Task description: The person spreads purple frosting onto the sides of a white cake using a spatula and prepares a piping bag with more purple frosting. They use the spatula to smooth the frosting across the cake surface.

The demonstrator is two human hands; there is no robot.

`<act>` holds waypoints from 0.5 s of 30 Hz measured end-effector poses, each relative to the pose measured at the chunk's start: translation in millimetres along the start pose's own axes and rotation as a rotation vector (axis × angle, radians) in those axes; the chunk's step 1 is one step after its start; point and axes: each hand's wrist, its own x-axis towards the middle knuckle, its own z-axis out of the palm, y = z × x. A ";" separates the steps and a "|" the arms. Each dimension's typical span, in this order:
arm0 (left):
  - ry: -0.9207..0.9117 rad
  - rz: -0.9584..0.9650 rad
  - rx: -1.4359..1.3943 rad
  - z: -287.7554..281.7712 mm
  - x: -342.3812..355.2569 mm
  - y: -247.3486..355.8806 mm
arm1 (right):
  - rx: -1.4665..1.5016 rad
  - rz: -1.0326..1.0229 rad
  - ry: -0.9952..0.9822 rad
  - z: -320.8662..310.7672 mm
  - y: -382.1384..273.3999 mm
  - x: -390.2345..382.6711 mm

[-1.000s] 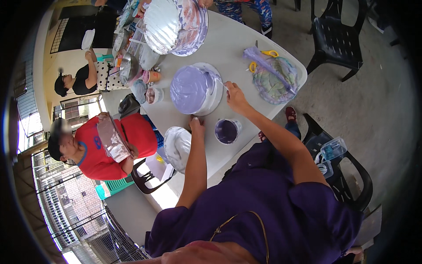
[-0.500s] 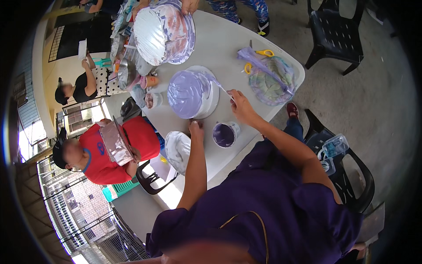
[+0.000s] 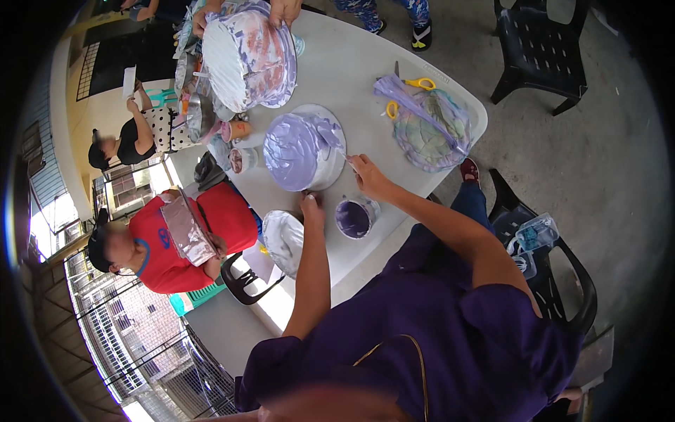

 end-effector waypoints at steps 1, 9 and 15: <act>0.001 -0.002 0.000 1.5 -1.0 -0.3 | 0.000 0.002 -0.002 -5.5 -1.0 -5.8; 0.084 0.026 0.029 -6.4 8.2 -8.2 | 0.108 0.164 -0.075 -61.7 -40.1 -5.4; 0.031 0.073 -0.015 -4.6 18.0 -12.7 | -0.008 0.110 0.009 -37.4 -15.1 40.0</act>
